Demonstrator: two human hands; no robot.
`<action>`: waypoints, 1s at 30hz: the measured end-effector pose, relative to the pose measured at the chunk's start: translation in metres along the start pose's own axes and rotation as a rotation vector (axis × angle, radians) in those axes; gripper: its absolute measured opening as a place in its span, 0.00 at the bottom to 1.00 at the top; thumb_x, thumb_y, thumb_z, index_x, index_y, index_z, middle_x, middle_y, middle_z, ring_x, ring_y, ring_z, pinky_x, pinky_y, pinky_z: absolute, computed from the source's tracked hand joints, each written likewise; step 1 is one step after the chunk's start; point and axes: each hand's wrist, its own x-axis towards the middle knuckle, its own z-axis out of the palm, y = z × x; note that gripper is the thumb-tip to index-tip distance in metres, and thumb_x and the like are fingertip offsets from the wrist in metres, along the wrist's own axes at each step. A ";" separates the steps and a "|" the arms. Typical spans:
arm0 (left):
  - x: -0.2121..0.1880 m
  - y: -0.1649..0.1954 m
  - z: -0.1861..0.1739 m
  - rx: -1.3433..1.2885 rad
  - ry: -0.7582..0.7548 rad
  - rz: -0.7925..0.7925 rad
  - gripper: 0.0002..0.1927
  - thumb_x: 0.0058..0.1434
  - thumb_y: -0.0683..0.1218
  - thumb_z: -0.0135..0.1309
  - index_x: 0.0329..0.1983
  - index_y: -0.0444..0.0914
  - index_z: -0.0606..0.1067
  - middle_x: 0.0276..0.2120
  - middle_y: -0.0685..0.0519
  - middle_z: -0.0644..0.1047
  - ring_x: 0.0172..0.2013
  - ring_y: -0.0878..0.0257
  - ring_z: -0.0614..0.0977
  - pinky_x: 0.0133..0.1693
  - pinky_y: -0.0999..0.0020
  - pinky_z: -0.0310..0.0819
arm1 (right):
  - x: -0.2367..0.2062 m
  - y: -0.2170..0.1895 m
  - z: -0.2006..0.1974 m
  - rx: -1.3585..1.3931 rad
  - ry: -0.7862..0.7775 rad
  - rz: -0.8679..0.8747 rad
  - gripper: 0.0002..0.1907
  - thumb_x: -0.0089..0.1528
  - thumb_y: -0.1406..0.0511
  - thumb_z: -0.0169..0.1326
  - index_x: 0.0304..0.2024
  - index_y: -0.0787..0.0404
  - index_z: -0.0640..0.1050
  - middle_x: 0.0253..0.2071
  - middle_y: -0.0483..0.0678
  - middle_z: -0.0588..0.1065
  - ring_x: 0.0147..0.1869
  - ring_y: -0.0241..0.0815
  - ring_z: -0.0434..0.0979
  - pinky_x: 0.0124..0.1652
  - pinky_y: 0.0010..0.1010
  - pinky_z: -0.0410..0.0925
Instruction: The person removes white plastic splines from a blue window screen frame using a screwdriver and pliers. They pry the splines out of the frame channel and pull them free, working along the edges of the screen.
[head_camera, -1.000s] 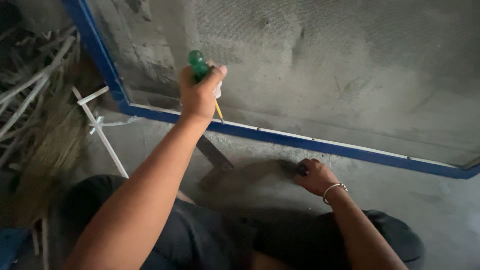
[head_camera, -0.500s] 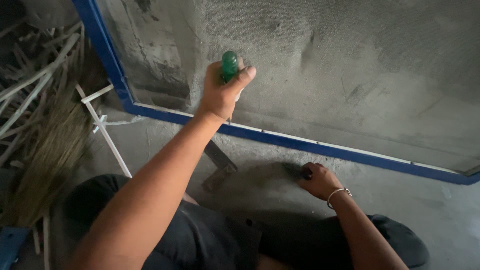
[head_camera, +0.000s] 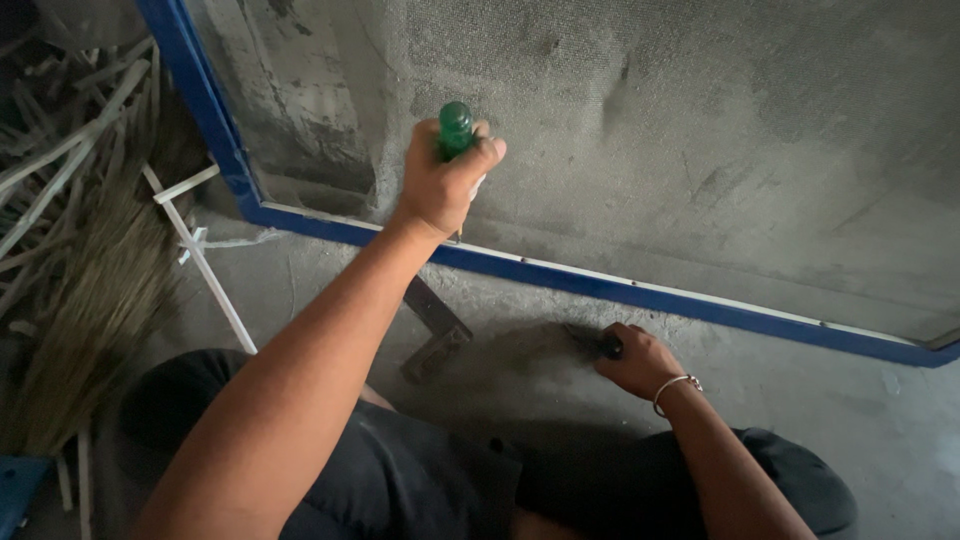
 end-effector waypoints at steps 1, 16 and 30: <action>0.000 -0.001 0.000 0.000 -0.001 -0.005 0.17 0.63 0.46 0.56 0.19 0.43 0.66 0.16 0.63 0.65 0.18 0.73 0.64 0.23 0.70 0.52 | 0.000 0.000 0.000 0.004 -0.012 0.007 0.29 0.53 0.54 0.62 0.55 0.57 0.76 0.51 0.53 0.78 0.56 0.52 0.78 0.56 0.42 0.71; -0.001 -0.010 -0.005 0.138 -0.109 0.083 0.16 0.64 0.47 0.55 0.21 0.42 0.67 0.17 0.63 0.66 0.19 0.74 0.67 0.24 0.69 0.57 | 0.010 0.013 0.007 -0.013 0.056 -0.087 0.24 0.56 0.55 0.61 0.52 0.58 0.79 0.50 0.54 0.80 0.55 0.52 0.79 0.54 0.42 0.72; 0.004 0.001 -0.021 0.164 -0.053 -0.215 0.20 0.60 0.54 0.61 0.17 0.44 0.69 0.17 0.63 0.68 0.21 0.71 0.68 0.26 0.68 0.59 | -0.085 -0.112 -0.137 0.635 0.447 -0.413 0.15 0.61 0.63 0.56 0.50 0.59 0.78 0.34 0.47 0.78 0.31 0.35 0.78 0.29 0.27 0.73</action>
